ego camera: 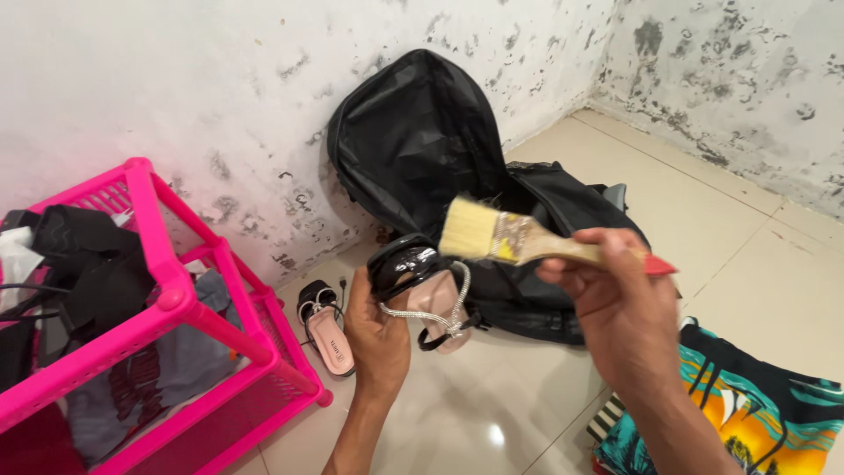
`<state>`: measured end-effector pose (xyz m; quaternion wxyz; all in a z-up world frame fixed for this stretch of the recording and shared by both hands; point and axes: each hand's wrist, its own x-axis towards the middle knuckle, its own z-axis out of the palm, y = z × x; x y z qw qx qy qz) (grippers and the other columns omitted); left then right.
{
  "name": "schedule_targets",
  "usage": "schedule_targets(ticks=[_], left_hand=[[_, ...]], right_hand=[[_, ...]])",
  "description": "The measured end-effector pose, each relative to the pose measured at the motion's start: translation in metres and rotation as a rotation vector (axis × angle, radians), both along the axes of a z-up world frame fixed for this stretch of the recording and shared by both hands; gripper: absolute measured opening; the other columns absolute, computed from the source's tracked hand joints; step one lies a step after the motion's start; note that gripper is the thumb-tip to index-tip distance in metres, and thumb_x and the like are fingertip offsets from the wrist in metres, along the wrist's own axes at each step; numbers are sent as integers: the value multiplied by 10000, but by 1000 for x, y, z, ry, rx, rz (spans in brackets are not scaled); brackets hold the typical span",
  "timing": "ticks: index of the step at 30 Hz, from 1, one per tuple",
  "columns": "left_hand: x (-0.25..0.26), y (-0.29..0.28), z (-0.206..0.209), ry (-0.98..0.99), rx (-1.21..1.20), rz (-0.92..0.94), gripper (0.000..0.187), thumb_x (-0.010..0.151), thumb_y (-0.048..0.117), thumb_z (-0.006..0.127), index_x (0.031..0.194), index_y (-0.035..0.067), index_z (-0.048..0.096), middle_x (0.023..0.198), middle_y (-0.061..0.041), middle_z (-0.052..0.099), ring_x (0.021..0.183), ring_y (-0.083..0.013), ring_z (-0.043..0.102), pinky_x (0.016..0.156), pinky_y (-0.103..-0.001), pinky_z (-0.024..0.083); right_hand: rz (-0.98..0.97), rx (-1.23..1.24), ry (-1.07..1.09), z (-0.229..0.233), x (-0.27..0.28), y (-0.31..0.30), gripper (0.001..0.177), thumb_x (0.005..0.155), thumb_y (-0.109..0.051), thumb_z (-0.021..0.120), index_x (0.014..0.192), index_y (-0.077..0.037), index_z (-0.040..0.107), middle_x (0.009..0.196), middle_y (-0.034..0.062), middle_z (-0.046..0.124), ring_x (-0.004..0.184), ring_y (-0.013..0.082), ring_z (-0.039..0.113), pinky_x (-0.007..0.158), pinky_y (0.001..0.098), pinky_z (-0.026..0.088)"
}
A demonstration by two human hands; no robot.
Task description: The person cleans a pair of black sandals with a brush, then places them into a black backpack. They proceed to fold and pack several shirts and a pair of shorts into the backpack.
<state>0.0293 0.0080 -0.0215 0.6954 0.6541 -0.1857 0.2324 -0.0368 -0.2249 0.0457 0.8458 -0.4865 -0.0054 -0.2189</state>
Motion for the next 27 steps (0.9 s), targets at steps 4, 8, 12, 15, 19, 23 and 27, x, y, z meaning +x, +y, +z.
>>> schedule_targets(ticks=[4, 8, 12, 15, 19, 23, 27], left_hand=[[5, 12, 0, -21, -80, -30, 272, 1000, 43, 677, 1261, 6, 610, 1137, -34, 685, 1051, -109, 630, 944, -249, 505], [7, 35, 2, 81, -182, -74, 326, 973, 67, 691, 1287, 47, 608, 1133, -9, 678, 997, -87, 635, 810, -264, 559], [8, 44, 1, 190, -148, -96, 341, 983, 106, 699, 1312, 68, 622, 1107, -8, 685, 942, -69, 630, 695, -247, 539], [12, 43, 3, 223, -200, -148, 358, 995, 124, 717, 1332, 49, 622, 1134, -29, 690, 956, -108, 642, 745, -292, 568], [19, 53, 8, 326, -506, -342, 436, 939, 146, 695, 1353, 112, 561, 1186, -43, 707, 1049, -193, 713, 887, -387, 638], [25, 63, 4, 361, -498, -348, 414, 965, 127, 679, 1362, 119, 562, 1208, -54, 691, 1082, -207, 700, 911, -417, 625], [33, 66, -5, 359, -529, -368, 373, 982, 111, 666, 1343, 127, 573, 1210, -66, 696, 1088, -208, 701, 907, -416, 614]], right_hand=[[80, -51, 78, -5, 11, 17, 252, 1059, -189, 499, 1074, 43, 598, 969, 185, 689, 866, 255, 714, 858, 391, 582], [55, -144, 99, -6, 11, 12, 252, 1066, -185, 505, 1055, 49, 598, 991, 149, 681, 868, 243, 705, 857, 393, 588], [95, 25, 80, -10, 13, 6, 246, 1079, -205, 510, 1082, 22, 603, 986, 176, 679, 885, 238, 708, 879, 388, 587], [140, 125, 136, -18, 21, 9, 262, 1070, -224, 515, 1074, 19, 609, 990, 162, 675, 865, 216, 700, 864, 383, 587], [114, -23, 268, -29, 29, 14, 244, 1022, -182, 514, 1017, 47, 597, 946, 166, 673, 769, 251, 690, 773, 410, 589], [-6, -134, 256, -28, 31, 5, 209, 1023, -145, 491, 1014, 46, 576, 961, 148, 664, 756, 251, 675, 778, 395, 588], [114, 7, 192, -24, 35, 2, 233, 1067, -170, 506, 1034, 38, 606, 904, 159, 633, 783, 226, 683, 788, 378, 598]])
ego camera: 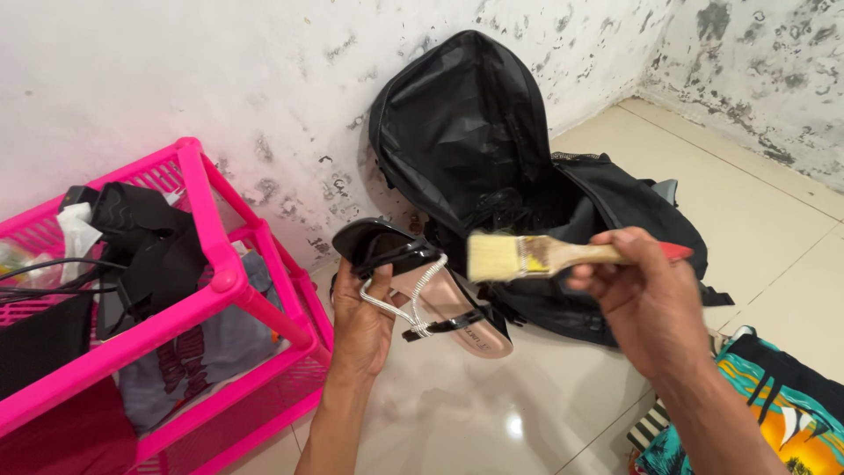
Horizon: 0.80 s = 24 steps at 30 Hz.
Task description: The person cleans a pair of black sandals with a brush, then places them into a black backpack. They proceed to fold and pack several shirts and a pair of shorts into the backpack.
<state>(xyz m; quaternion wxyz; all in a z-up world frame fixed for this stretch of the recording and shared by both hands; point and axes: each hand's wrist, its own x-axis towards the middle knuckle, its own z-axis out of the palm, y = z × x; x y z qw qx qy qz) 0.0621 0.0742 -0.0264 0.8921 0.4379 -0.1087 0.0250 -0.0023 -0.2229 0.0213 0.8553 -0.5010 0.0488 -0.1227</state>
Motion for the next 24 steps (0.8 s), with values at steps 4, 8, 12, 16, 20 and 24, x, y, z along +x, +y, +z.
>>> schedule_targets(ticks=[4, 8, 12, 16, 20, 24], left_hand=[[10, 4, -4, 15, -118, 20, 357, 981, 94, 667, 1319, 162, 573, 1217, -25, 685, 1127, -171, 690, 936, -380, 598], [13, 14, -3, -1, -140, 20, 324, 998, 97, 670, 1304, 165, 588, 1197, -16, 691, 1104, -171, 691, 865, -365, 574], [18, 19, -7, -9, -131, 2, 259, 1000, 142, 651, 1251, 148, 590, 1144, -26, 707, 1066, -185, 705, 861, -372, 605], [32, 21, -22, 4, -128, 75, 255, 1034, 125, 662, 1279, 112, 592, 1108, -37, 704, 957, -171, 650, 754, -325, 543], [42, 35, -28, -126, -190, 77, 246, 1124, 80, 672, 1353, 75, 583, 1032, -40, 688, 745, -117, 609, 545, -251, 481], [45, 37, -20, 195, -126, 403, 360, 942, 119, 591, 1277, 225, 508, 1050, 15, 709, 848, -134, 764, 641, -299, 619]], right_hand=[[89, -60, 64, -5, 9, 11, 223, 1029, -161, 514, 998, 42, 600, 917, 157, 667, 729, 241, 683, 723, 391, 583], [-42, -467, 149, -4, 9, 1, 239, 999, -151, 500, 984, 62, 606, 928, 170, 687, 747, 257, 705, 740, 409, 609], [62, -104, 114, -7, 8, -7, 218, 1019, -173, 490, 993, 15, 599, 913, 172, 686, 747, 241, 694, 741, 388, 604], [91, -65, 183, -32, 16, 2, 200, 1000, -162, 507, 961, 8, 605, 931, 128, 678, 727, 233, 691, 715, 387, 603], [58, -248, 239, -68, 29, -6, 233, 984, -152, 487, 939, 44, 605, 946, 159, 689, 700, 239, 698, 674, 394, 626], [62, -394, 364, -122, 25, -7, 299, 1007, -203, 500, 977, 54, 650, 926, 223, 713, 760, 243, 748, 723, 345, 642]])
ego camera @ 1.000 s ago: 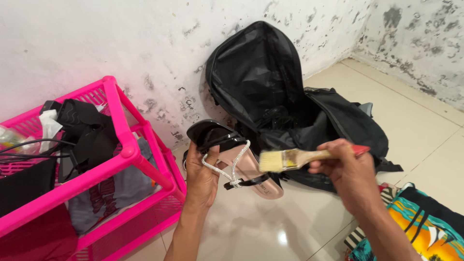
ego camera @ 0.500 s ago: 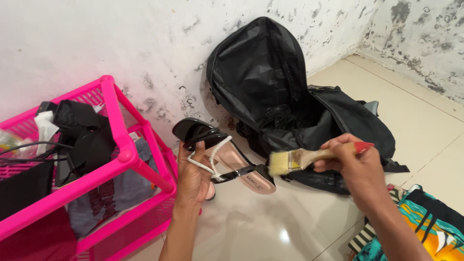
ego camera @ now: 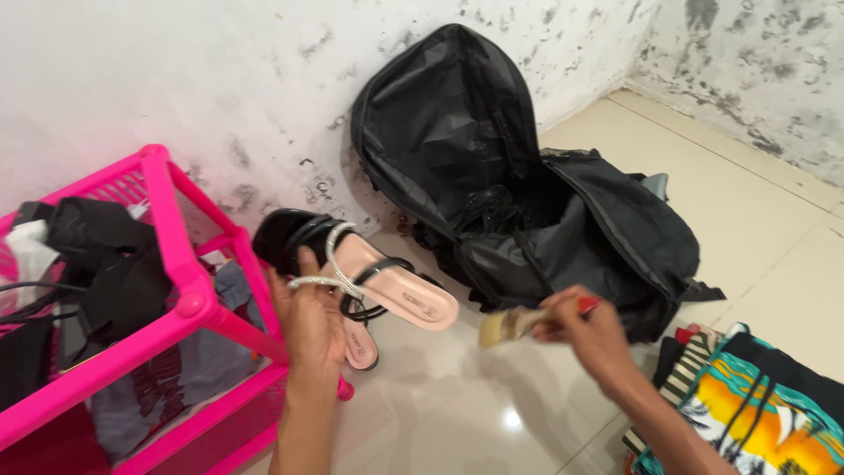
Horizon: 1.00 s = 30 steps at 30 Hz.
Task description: The person cleans a pair of black sandals with a brush, then places them into a black backpack. They proceed to fold and pack several shirts and a pair of shorts into the backpack.
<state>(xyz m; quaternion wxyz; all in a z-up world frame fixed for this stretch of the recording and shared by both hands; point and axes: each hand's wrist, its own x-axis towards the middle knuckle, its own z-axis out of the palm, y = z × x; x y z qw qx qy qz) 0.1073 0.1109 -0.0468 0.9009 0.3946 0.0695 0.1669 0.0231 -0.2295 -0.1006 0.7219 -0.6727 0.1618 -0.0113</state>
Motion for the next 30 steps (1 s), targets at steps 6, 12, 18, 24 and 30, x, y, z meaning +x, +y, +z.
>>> schedule_targets(ticks=[6, 12, 18, 24, 30], left_hand=[[-1, -18, 11, -164, 121, 1, 251, 1134, 101, 660, 1353, 83, 538, 1104, -68, 633, 827, -160, 614, 585, -268, 476], [-6, -43, 25, -8, 175, -24, 250, 1002, 110, 604, 1251, 108, 583, 1118, -37, 695, 905, -142, 732, 687, -285, 623], [7, -75, 19, -28, 289, -133, 251, 995, 108, 640, 1242, 68, 612, 1091, -68, 704, 877, -141, 700, 686, -296, 610], [18, -128, 5, 24, 373, -147, 290, 999, 106, 637, 1283, 49, 614, 1109, -82, 718, 905, -146, 698, 734, -290, 592], [39, -160, 10, 129, 353, -507, 330, 994, 204, 582, 1273, 33, 548, 1126, -98, 710, 1011, -213, 724, 834, -402, 631]], right_hand=[[64, 236, 345, -92, -14, 26, 273, 969, -183, 574, 1047, 65, 656, 1055, 169, 745, 906, 253, 773, 844, 313, 654], [237, -514, 347, -100, -31, 30, 366, 885, -314, 726, 1141, -53, 734, 1144, 137, 755, 1103, 279, 692, 972, 389, 548], [243, -514, 71, -4, -12, 34, 630, 823, -473, 745, 1305, -89, 615, 1297, 137, 695, 1268, 282, 649, 1076, 399, 495], [370, -644, -158, 71, 7, 50, 1107, 693, -504, 879, 1508, -39, 290, 1325, 253, 583, 1222, 344, 610, 1016, 435, 470], [163, -703, 78, 78, 40, 24, 926, 681, -422, 852, 1439, -63, 459, 1113, 223, 718, 950, 310, 739, 826, 407, 589]])
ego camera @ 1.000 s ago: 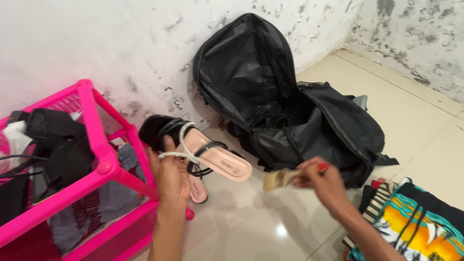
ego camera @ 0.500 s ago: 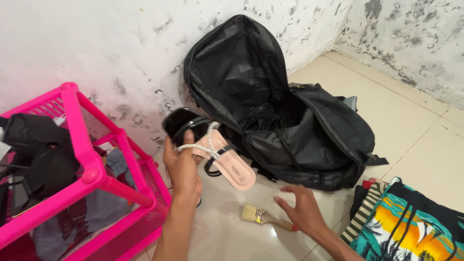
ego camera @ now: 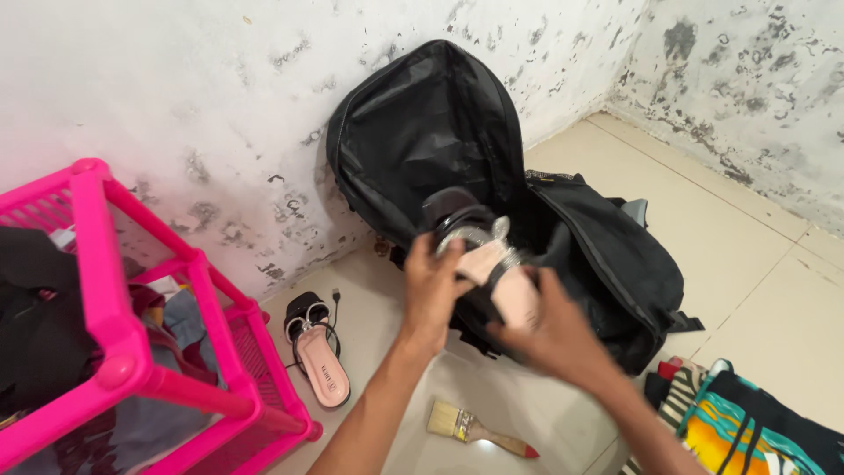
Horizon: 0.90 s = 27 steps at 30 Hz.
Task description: The person cleans a pair of black sandals with a brush, then places them into a black backpack. They proceed to fold and pack several shirts and a pair of shorts into the backpack.
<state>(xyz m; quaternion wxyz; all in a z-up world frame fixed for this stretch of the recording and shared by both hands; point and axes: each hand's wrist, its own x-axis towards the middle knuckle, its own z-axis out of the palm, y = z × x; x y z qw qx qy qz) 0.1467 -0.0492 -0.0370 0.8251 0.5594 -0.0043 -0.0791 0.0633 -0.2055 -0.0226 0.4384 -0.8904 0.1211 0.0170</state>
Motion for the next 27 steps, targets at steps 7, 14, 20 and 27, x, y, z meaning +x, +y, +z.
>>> schedule_targets(ticks=[7, 14, 20, 27], left_hand=[[4, -30, -24, -703, 794, -39, 637, 918, 383, 681, 1379, -23, 513, 1353, -259, 606, 1267, -427, 572, 1069, -530, 450], [12, -60, -65, -929, 1312, -145, 773, 671, 353, 850, 1246, -83, 576, 1217, -254, 595, 1232, -416, 522, 1090, -557, 320], [3, -61, -92, -952, 1321, -191, 322, 835, 111, 812, 1085, -22, 658, 938, -139, 641, 949, -281, 615, 886, -422, 434], [-9, -51, -91, -1078, 1411, -113, 427, 657, -67, 758, 1073, -25, 670, 905, -132, 660, 912, -237, 621, 883, -343, 473]], right_hand=[[-246, 200, -65, 27, 46, -83, 760, 698, -369, 824, 1307, 8, 569, 1053, 185, 710, 840, 231, 693, 684, 335, 566], [-257, 628, 223, 13, 93, -85, 529, 820, -339, 725, 1207, 4, 616, 931, 115, 660, 730, 224, 685, 662, 401, 633], [-278, 771, 349, -22, 135, -81, 466, 870, -324, 698, 1155, 32, 599, 915, 164, 637, 763, 252, 689, 687, 438, 664], [-249, 592, 487, -46, 194, -77, 475, 880, -293, 665, 1235, -6, 536, 1027, 220, 615, 873, 357, 686, 745, 510, 659]])
